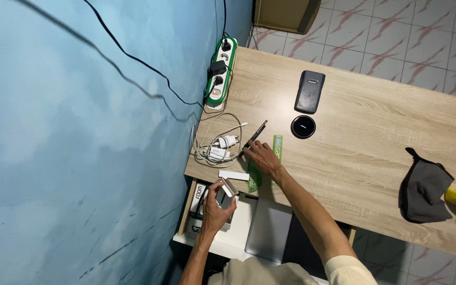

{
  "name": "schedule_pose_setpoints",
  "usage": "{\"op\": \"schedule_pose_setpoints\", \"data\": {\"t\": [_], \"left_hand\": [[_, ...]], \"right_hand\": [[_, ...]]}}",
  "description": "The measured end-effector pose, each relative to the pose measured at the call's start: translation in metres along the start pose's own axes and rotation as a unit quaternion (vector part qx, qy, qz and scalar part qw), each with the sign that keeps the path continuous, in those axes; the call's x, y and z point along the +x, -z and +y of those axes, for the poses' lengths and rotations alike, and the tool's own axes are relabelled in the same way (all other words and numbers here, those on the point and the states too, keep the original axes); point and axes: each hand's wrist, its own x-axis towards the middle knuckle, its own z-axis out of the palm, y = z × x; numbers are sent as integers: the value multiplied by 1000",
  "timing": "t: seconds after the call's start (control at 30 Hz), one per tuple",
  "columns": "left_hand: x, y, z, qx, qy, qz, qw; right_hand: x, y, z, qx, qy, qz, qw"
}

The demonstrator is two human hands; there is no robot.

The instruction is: The person organizes a cluttered desk by placing items into drawers. They handle a spray bottle, cloth, notebook, wallet, laptop, tablet, pens, ruler, protractor, charger, and phone, placing them into the desk drawers.

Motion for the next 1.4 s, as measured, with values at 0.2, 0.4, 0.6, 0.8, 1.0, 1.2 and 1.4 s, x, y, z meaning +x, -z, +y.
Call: {"op": "schedule_pose_setpoints", "data": {"t": [0.2, 0.4, 0.6, 0.8, 1.0, 1.2, 1.4], "left_hand": [[-2, -1, -2, -2, 30, -17, 999], [-2, -2, -2, 25, 5, -4, 1000], [1, -4, 8, 1, -48, -5, 999], [-2, -17, 29, -32, -83, 10, 996], [-17, -33, 47, -50, -114, -4, 992], [-27, -35, 54, -25, -143, -25, 989], [-30, -31, 45, -28, -106, -50, 993]], "right_hand": [[7, -2, -6, 27, -24, -88, 996], [1, -11, 3, 8, -4, -32, 999], [-27, 65, 4, 163, -47, 95, 981], [-70, 154, -31, 474, -220, 370, 768], [-152, 217, -88, 613, -173, 394, 663], [-167, 212, -107, 573, -151, 327, 736], [-155, 199, -115, 557, -112, 248, 785]]}}
